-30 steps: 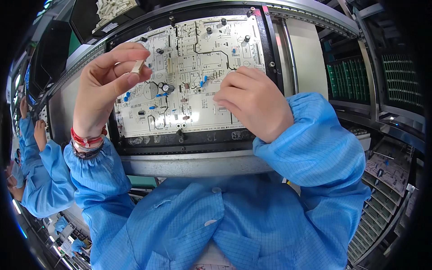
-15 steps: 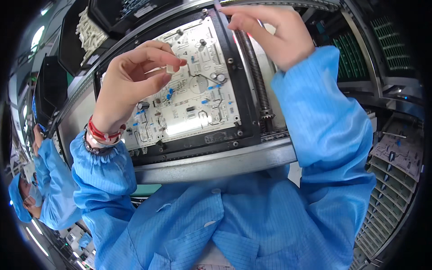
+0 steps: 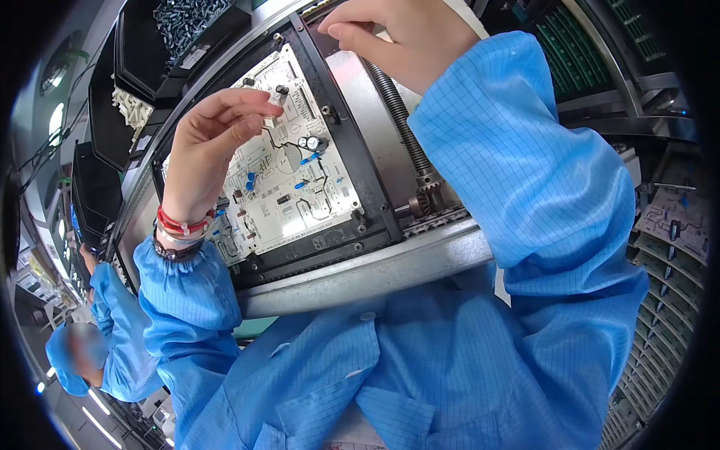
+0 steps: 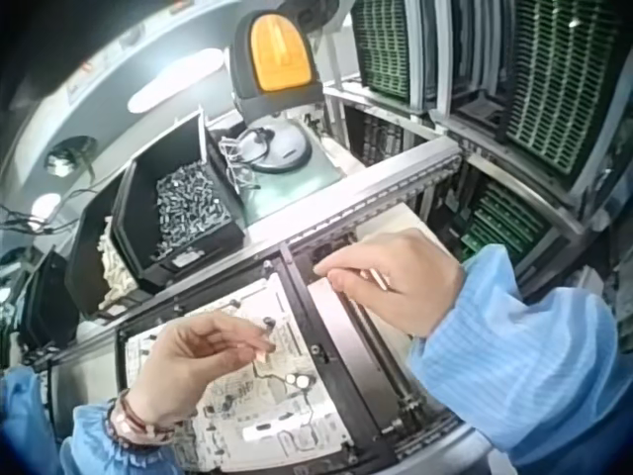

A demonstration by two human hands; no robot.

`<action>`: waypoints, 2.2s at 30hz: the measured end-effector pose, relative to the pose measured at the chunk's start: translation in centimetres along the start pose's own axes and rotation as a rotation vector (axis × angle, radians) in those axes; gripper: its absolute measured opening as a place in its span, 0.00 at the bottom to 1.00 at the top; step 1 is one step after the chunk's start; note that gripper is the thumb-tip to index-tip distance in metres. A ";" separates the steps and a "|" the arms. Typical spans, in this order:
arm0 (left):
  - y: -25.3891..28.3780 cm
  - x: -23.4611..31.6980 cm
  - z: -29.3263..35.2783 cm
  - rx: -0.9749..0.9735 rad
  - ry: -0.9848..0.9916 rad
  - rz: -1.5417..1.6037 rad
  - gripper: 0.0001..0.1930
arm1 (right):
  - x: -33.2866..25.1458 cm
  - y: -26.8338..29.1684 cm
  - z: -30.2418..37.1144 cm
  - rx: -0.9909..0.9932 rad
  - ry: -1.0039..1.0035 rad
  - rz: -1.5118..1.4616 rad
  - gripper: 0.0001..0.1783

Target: Manually inserting electronic components into a printed circuit board following a template.

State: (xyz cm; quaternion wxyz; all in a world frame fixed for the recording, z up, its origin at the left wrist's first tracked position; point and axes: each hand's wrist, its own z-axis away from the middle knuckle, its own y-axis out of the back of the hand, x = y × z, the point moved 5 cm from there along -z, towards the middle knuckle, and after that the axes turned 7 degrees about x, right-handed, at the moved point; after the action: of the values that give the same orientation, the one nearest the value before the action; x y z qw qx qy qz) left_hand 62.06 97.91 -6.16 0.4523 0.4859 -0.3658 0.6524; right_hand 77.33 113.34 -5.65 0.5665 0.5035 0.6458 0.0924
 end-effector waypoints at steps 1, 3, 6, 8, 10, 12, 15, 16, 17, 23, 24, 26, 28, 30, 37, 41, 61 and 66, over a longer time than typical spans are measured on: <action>0.1 0.0 0.0 0.002 0.002 -0.004 0.10 | -0.1 -0.1 0.0 -0.011 -0.004 0.015 0.14; 0.6 0.0 -0.1 0.043 0.010 -0.029 0.10 | -0.3 -0.1 -0.3 -0.014 0.006 0.012 0.14; 0.3 0.3 -0.6 0.053 0.018 0.047 0.09 | -0.4 0.3 -0.5 -0.031 0.018 0.012 0.13; 0.4 0.0 -0.7 0.052 0.002 0.057 0.10 | -0.5 0.3 -0.5 -0.031 0.023 0.006 0.13; 0.5 0.0 -0.8 0.049 -0.013 0.067 0.10 | -0.3 0.2 -0.5 -0.046 -0.010 -0.016 0.13; 0.6 -0.1 -0.9 0.103 0.041 0.055 0.10 | -0.3 0.3 -0.5 -0.046 -0.006 -0.014 0.13; 0.4 0.3 -0.9 0.165 -0.037 -0.047 0.11 | -0.2 0.2 -0.5 -0.035 0.005 -0.002 0.13; 0.4 0.3 -0.7 0.162 -0.037 -0.049 0.11 | -0.2 0.1 -0.3 -0.031 0.009 0.004 0.13; 0.6 0.1 -0.5 0.172 -0.030 -0.121 0.10 | -0.2 -0.1 -0.2 -0.028 0.006 0.003 0.13; 0.2 -0.1 -0.2 0.149 -0.015 -0.121 0.09 | -0.6 0.1 0.0 -0.056 0.023 0.046 0.13; 0.1 -0.2 -0.1 0.155 0.013 -0.092 0.09 | -0.6 0.1 -0.1 -0.059 0.031 0.040 0.13; -0.2 0.2 0.1 0.120 0.021 -0.115 0.10 | -0.6 0.3 -0.3 -0.057 0.043 0.037 0.13; -0.4 0.0 0.4 0.084 0.034 -0.140 0.12 | -0.8 0.1 -0.1 -0.051 0.067 0.049 0.13; -0.4 -0.7 0.9 0.084 0.034 -0.187 0.12 | -1.0 -0.4 0.5 -0.055 0.052 0.034 0.13; -1.1 -0.2 0.7 0.157 -0.113 -0.338 0.12 | -0.4 -1.0 1.0 -0.042 0.052 -0.010 0.12; -0.9 -0.8 1.0 0.136 -0.317 -0.535 0.13 | -0.5 -1.6 1.5 -0.034 0.024 -0.046 0.12; -4.0 0.0 1.2 0.064 -0.421 -1.082 0.17 | -0.9 -0.4 3.6 0.018 0.025 -0.062 0.10; -4.5 0.2 1.3 0.054 -0.391 -1.139 0.17 | -1.2 -0.1 4.0 0.033 0.023 -0.076 0.10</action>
State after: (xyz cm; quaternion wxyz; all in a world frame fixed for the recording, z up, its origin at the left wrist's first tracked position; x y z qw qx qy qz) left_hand 66.66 98.16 -5.47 0.6423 0.7277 -0.1076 0.2153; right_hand 80.40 110.57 -6.39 0.5536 0.4867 0.6725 0.0658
